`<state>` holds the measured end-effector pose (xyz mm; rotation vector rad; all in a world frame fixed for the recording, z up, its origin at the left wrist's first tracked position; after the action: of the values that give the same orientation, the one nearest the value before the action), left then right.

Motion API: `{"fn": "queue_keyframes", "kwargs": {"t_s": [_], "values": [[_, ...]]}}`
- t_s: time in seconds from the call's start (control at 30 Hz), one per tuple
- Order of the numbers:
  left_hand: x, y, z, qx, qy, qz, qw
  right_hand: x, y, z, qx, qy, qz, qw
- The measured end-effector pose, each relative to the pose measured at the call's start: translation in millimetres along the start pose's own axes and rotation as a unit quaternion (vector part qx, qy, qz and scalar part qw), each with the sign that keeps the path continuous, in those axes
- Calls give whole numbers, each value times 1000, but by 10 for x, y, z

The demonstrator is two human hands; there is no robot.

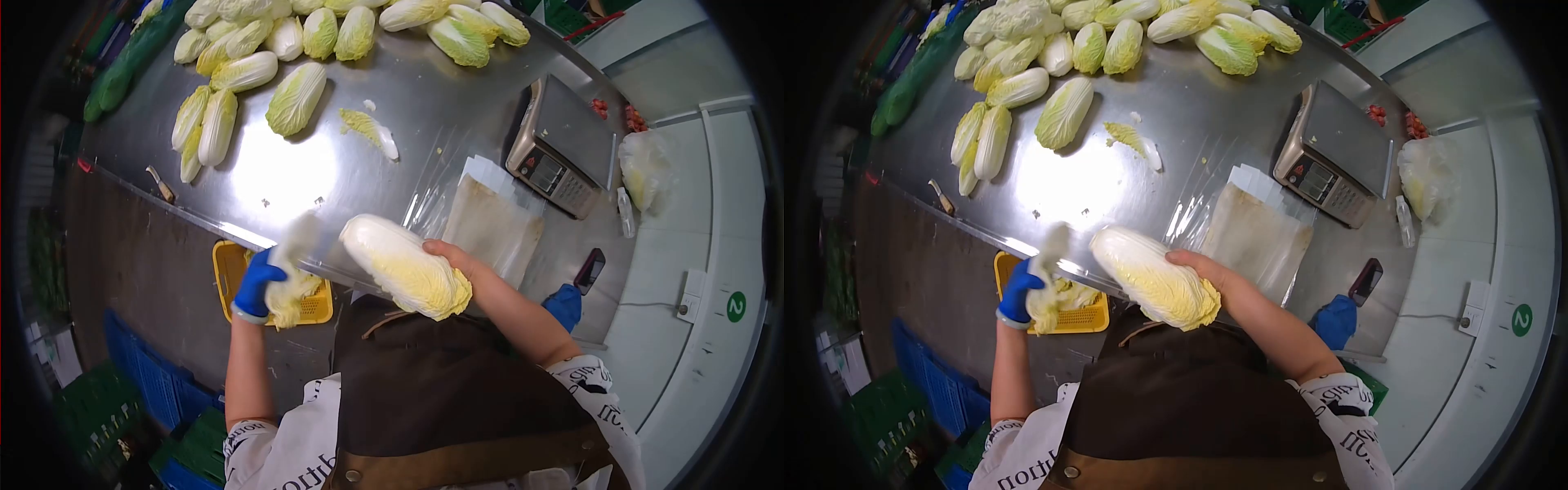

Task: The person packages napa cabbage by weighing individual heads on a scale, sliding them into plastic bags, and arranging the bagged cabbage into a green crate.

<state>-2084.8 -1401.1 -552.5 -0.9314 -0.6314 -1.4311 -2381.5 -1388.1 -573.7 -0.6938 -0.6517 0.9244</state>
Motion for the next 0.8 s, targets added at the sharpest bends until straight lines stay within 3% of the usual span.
{"fn": "queue_keyframes", "kwargs": {"t_s": [0.1,0.2,0.3,0.33,0.37,0.4,0.43,0.53,0.57,0.6,0.63,0.7,0.8], "values": [[-321,829,423,165,17,94,982,117,-65,-76,-28,2,14,1000],[-822,1514,750,170,63,-128,975,42,-210,-133,-76,35,142,986],[-1234,1869,979,342,69,-414,841,34,-372,-157,-41,54,183,981],[-858,1515,985,357,55,-477,801,57,-391,-193,-38,43,181,982],[-631,1222,918,351,-5,-457,817,85,-400,-225,-34,31,178,983],[-864,1169,746,308,-25,-306,900,118,-401,-259,-30,20,175,984],[-721,742,623,229,8,-146,962,143,-411,-298,-29,17,184,982],[-304,-426,333,5,-67,-12,998,237,-516,-436,-24,20,248,968],[-487,-621,177,-47,-62,55,995,298,-624,-472,-19,31,289,957],[-829,-752,115,-37,0,120,992,335,-693,-497,-15,42,328,944],[-666,-965,221,-57,29,273,960,311,-765,-529,-27,73,443,893],[-337,-1073,222,-62,-19,379,923,281,-987,-589,-54,132,649,747],[-480,-904,267,-28,-8,354,935,282,-1376,-404,-25,234,722,651]]}}
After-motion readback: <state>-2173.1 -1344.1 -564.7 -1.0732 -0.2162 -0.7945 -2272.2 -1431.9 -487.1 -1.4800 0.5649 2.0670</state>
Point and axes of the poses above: each hand's wrist, its own z-axis away from the middle knuckle, its own y-axis out of the back of the hand, x = y × z, the point moved 8 cm from there along -z, towards the middle knuckle, and after that the axes turned 13 degrees about -z, right-handed, at the moved point
